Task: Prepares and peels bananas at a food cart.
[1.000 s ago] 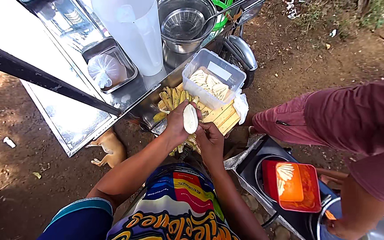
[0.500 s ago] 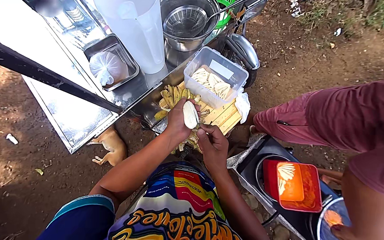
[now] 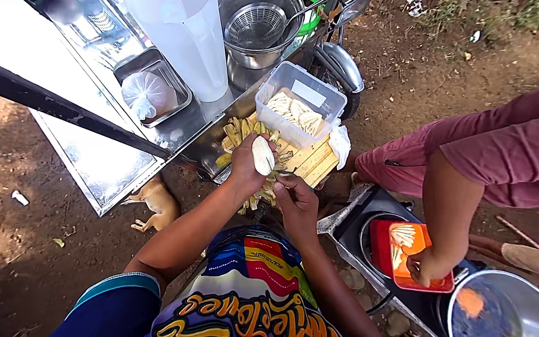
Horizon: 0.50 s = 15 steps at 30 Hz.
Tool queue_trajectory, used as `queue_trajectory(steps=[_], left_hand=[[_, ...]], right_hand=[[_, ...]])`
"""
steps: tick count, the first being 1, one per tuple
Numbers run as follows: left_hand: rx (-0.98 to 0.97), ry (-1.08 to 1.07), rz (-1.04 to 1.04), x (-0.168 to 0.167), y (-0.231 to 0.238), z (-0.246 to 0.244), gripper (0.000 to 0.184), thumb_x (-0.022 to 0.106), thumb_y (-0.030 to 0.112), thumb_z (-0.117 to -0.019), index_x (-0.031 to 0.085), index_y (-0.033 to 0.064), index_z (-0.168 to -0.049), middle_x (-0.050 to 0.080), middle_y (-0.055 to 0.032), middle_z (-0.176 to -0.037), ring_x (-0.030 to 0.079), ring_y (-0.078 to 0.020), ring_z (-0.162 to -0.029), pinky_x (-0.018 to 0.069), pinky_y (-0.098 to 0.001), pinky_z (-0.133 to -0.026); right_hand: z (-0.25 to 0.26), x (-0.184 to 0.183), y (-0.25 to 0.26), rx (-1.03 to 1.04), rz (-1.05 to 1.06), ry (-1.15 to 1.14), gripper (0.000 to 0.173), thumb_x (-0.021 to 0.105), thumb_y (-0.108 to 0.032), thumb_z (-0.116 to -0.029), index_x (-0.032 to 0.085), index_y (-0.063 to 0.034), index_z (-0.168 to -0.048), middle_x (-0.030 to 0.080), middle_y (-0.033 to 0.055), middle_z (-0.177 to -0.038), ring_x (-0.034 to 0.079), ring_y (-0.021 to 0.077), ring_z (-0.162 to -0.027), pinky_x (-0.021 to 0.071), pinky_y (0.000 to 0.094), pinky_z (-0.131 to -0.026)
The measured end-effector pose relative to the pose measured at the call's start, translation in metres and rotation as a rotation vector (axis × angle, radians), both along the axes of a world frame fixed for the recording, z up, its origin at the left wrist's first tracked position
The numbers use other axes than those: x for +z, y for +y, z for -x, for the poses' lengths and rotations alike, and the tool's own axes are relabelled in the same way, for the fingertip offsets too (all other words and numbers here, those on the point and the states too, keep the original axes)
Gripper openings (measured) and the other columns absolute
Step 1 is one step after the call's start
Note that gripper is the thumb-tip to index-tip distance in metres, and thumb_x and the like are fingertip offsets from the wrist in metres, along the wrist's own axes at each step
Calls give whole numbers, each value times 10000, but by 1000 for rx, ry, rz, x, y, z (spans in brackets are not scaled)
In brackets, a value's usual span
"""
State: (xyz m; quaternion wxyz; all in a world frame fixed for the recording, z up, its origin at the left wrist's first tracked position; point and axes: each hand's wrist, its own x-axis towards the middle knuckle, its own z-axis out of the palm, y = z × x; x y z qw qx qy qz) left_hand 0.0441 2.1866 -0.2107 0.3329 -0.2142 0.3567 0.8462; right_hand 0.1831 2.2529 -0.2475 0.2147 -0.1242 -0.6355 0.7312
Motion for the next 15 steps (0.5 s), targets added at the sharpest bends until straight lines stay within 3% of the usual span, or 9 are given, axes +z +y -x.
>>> queue_trajectory(steps=[10,15], left_hand=[[-136,137,-30,8,-4,-28,475,316,450,-1116,637,126,-983,643,-40,-783,655,-142,-685,577,-274,-640],[-124,215,-38,2,-2,-30,501,292,449,-1122,639,111,-996,664,-57,-788,684,-162,-730,598,-306,-696]], right_hand=[[12,-8,3,-65,-1,-35,54,642,-88,-1001,689,-74,-1026,618,15,-725,498,57,-528,440,212,-493],[21,-13,1,-106,12,-64,77,615,-28,-986,680,-58,-1015,676,34,-810,564,75,-578,499,234,-535]])
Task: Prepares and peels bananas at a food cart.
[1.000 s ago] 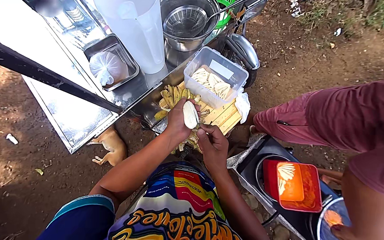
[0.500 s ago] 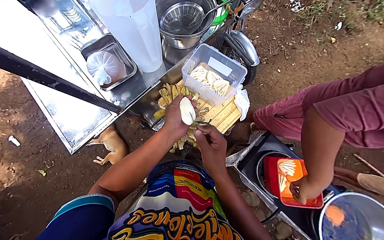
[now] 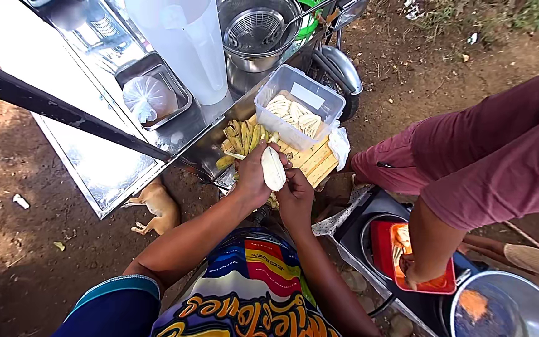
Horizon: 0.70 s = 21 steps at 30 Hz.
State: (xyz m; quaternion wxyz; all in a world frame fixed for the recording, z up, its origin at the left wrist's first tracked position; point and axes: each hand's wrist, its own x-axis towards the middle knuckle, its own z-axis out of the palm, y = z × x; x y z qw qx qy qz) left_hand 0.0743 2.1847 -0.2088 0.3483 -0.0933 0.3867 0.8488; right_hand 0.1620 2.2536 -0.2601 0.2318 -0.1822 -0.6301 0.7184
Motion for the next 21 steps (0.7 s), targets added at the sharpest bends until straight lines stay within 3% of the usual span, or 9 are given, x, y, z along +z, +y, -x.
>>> queue_trajectory(steps=[3,5,9,21], left_hand=[[41,-71,57,-5,3,4,504,285,446,-1123,639,103,-1013,669,-65,-795,683,-170,-724,594,-310,-697],[95,-182,90,-10,8,11,496,298,432,-1122,637,85,-1020,675,-77,-782,678,-175,-667,592,-301,-630],[153,-299,93,-15,6,25,452,308,406,-1114,608,84,-1008,649,-64,-759,638,-155,-605,566,-286,-564],[166,-335,102,-7,7,32,438,315,406,-1109,606,93,-1009,632,-52,-733,630,-154,-588,562,-287,-551]], right_hand=[[5,-7,1,19,42,-53,53,611,-48,-988,651,-71,-964,609,36,-724,487,84,-512,431,239,-477],[3,-8,3,56,74,-57,45,625,-85,-1005,663,-65,-993,617,46,-743,467,83,-505,413,237,-467],[-17,5,-1,99,51,14,127,638,-100,-1011,703,-39,-1102,648,39,-815,488,60,-543,434,217,-486],[-23,6,-4,98,-5,30,121,647,-89,-1006,707,-31,-1093,627,9,-746,487,38,-540,432,195,-491]])
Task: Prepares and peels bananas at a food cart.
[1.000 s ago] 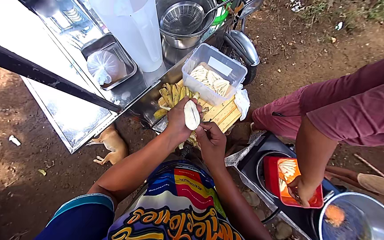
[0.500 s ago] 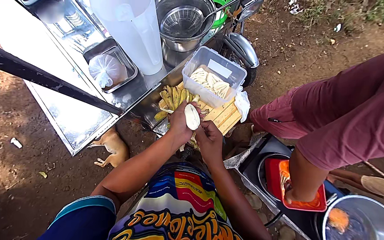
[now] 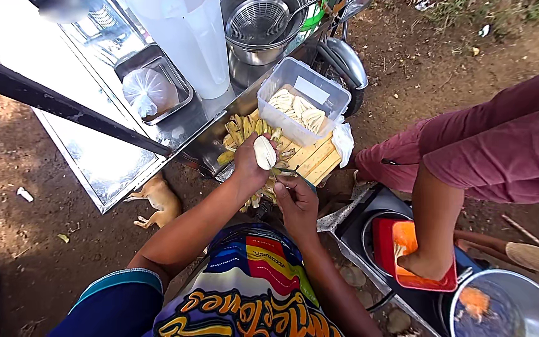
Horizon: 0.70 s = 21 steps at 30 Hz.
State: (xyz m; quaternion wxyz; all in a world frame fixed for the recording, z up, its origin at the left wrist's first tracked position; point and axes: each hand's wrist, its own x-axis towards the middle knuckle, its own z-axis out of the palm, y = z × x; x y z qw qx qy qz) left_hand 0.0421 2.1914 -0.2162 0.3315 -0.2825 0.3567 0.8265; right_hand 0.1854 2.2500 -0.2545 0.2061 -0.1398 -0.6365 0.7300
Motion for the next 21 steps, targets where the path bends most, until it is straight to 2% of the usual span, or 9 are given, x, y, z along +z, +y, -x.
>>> queue_trajectory(steps=[4,9,15,18,21], left_hand=[[-76,95,-30,5,-4,-15,456,302,431,-1111,623,124,-1009,632,-28,-751,616,-123,-597,538,-246,-551],[-92,139,-62,8,-6,-20,461,313,408,-1121,628,88,-1019,657,-62,-774,647,-145,-613,569,-265,-561],[-210,281,-48,8,-11,-29,499,296,461,-1118,645,115,-1028,646,-51,-766,660,-146,-665,581,-280,-624],[-184,273,-48,-1,-7,-25,511,259,425,-1130,635,91,-1040,659,-71,-777,675,-176,-688,598,-310,-656],[-132,189,6,-8,0,-18,513,271,404,-1130,641,71,-1005,667,-75,-761,673,-176,-662,596,-310,-637]], right_hand=[[6,-3,2,-9,-2,18,111,649,-88,-1002,716,-53,-1084,646,12,-771,495,39,-545,439,199,-497],[12,-4,5,-12,12,-19,63,654,-83,-994,699,-64,-1034,636,22,-773,493,58,-529,443,216,-488],[20,-11,3,-61,30,-63,62,623,-51,-986,675,-86,-986,627,15,-730,494,61,-520,434,218,-483],[27,-17,3,-75,26,-104,60,621,-38,-977,656,-82,-957,608,26,-718,482,83,-506,428,237,-470],[29,-23,5,-56,63,-137,52,608,-82,-999,655,-83,-976,583,30,-704,452,88,-489,403,243,-461]])
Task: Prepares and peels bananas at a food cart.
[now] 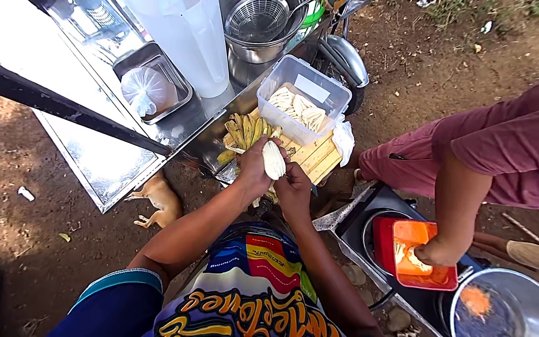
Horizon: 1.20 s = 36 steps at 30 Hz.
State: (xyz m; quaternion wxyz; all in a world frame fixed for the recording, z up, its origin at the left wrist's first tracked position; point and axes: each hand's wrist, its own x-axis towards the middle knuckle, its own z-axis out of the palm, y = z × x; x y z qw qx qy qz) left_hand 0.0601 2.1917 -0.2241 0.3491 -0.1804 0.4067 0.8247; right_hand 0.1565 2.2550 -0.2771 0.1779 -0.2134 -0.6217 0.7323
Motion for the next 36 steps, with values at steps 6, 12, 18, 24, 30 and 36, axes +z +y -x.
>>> queue_trajectory(steps=[6,12,18,24,30,36], left_hand=[[125,-197,55,-6,3,19,429,330,389,-1110,614,75,-1040,654,-69,-777,640,-163,-615,563,-302,-565],[144,-205,19,-2,2,25,443,313,410,-1109,601,92,-998,632,-57,-748,626,-170,-598,565,-319,-566],[106,-231,33,5,4,18,444,321,402,-1103,617,90,-991,634,-55,-717,619,-160,-565,548,-302,-525],[73,-122,26,12,-1,-1,411,349,384,-1110,628,93,-1031,667,-61,-789,663,-156,-638,588,-298,-604],[13,10,12,12,-5,-7,477,295,388,-1128,646,81,-1025,688,-79,-804,693,-180,-699,607,-318,-670],[20,6,33,3,0,-5,507,276,394,-1133,647,66,-1025,683,-86,-801,682,-183,-699,596,-318,-676]], right_hand=[[-26,17,-3,60,-48,128,126,646,-101,-1008,709,-51,-1104,658,22,-819,499,48,-552,448,213,-497],[-31,19,-5,76,-66,127,128,642,-81,-1007,711,-23,-1097,658,27,-811,508,41,-563,454,197,-509],[-23,13,-5,51,-73,127,109,653,-78,-999,715,-45,-1082,654,18,-785,502,42,-546,448,203,-499],[-13,11,-4,27,-90,108,59,658,-84,-993,699,-74,-1034,635,4,-751,498,49,-529,449,208,-494],[-3,7,-1,13,-98,67,33,635,-73,-982,656,-93,-965,572,-6,-665,477,62,-496,432,227,-471],[3,0,2,27,-40,22,53,626,-40,-968,652,-83,-954,583,24,-706,469,88,-508,424,245,-476]])
